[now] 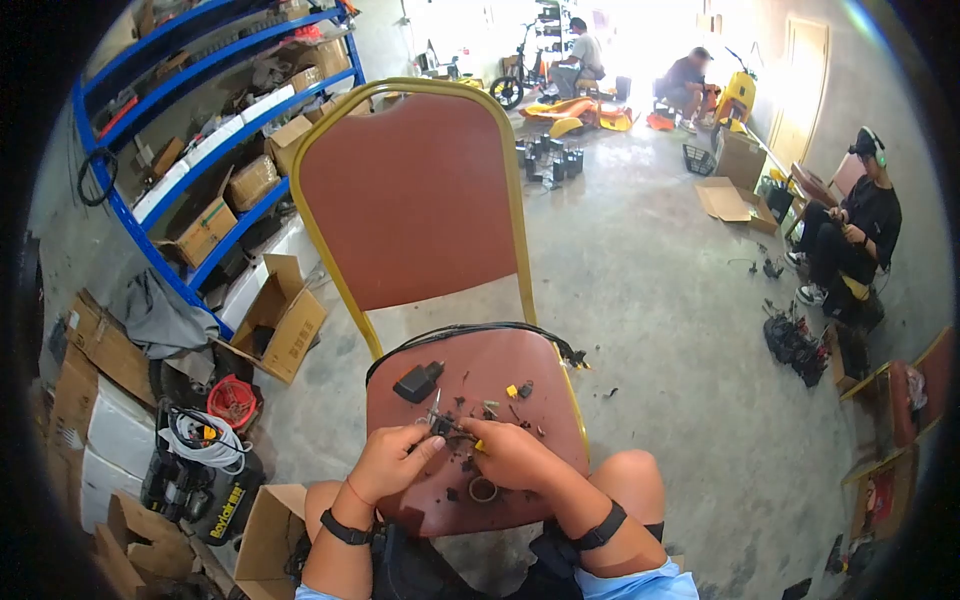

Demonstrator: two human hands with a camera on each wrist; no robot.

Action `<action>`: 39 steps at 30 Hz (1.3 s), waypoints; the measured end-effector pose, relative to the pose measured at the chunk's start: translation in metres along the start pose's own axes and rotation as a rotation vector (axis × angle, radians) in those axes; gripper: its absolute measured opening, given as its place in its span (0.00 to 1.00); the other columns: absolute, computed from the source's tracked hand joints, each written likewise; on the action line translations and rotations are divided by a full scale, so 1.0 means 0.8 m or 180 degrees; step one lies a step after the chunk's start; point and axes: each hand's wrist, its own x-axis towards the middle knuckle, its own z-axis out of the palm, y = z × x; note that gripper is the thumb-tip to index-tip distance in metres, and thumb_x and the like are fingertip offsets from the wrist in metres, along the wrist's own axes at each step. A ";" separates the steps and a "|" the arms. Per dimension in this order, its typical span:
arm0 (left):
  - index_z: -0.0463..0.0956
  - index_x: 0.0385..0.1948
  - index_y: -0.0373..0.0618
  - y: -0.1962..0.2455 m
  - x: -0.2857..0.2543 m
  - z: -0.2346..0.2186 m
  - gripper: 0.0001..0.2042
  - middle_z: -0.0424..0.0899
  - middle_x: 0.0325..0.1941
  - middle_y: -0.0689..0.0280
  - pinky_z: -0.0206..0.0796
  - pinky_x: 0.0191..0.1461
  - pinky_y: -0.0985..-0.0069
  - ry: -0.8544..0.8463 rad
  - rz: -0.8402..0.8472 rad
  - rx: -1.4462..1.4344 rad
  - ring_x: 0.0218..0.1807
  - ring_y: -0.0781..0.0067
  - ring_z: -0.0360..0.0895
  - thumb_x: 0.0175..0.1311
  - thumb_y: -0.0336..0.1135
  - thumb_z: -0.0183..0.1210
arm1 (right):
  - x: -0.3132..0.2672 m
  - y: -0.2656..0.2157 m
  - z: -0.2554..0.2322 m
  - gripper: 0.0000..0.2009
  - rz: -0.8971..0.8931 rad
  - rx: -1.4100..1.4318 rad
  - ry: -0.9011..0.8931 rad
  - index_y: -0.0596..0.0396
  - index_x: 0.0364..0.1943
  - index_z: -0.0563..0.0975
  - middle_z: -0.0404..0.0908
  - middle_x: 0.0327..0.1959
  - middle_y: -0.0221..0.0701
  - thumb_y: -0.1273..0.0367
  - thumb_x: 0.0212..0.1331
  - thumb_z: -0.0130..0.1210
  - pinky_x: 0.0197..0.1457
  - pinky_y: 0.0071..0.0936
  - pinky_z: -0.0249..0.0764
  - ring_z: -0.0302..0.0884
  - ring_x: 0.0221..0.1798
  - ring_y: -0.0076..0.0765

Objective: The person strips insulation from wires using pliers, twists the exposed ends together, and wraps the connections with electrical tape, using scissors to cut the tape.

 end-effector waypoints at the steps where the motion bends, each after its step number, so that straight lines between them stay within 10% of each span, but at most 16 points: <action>1: 0.78 0.33 0.42 0.001 0.000 0.001 0.14 0.81 0.28 0.51 0.69 0.35 0.57 0.0011 0.0013 0.0016 0.33 0.45 0.80 0.69 0.45 0.57 | -0.002 0.002 0.003 0.25 -0.0111 -0.0106 0.0129 0.57 0.61 0.72 0.80 0.52 0.50 0.75 0.54 0.52 0.58 0.45 0.73 0.77 0.55 0.59; 10: 0.77 0.31 0.44 0.001 0.001 0.001 0.15 0.80 0.23 0.53 0.69 0.33 0.57 -0.0116 0.0037 0.0426 0.30 0.46 0.80 0.69 0.47 0.56 | -0.004 0.003 0.013 0.28 -0.0745 -0.1142 0.0820 0.58 0.61 0.71 0.80 0.53 0.45 0.78 0.49 0.52 0.60 0.45 0.71 0.76 0.57 0.54; 32: 0.75 0.27 0.41 -0.034 0.008 -0.001 0.17 0.78 0.22 0.53 0.66 0.32 0.59 -0.0782 -0.0317 -0.0325 0.28 0.46 0.76 0.71 0.46 0.55 | 0.003 0.005 0.017 0.30 -0.0006 -0.0631 0.0042 0.54 0.67 0.63 0.81 0.47 0.51 0.72 0.57 0.54 0.54 0.48 0.75 0.79 0.51 0.58; 39: 0.76 0.29 0.38 -0.056 0.014 0.005 0.16 0.69 0.19 0.71 0.61 0.30 0.76 -0.1089 -0.0390 -0.0881 0.25 0.80 0.64 0.72 0.42 0.56 | -0.001 0.014 0.031 0.17 0.0120 -0.0616 0.0173 0.60 0.51 0.74 0.83 0.39 0.53 0.69 0.57 0.51 0.49 0.51 0.75 0.81 0.45 0.61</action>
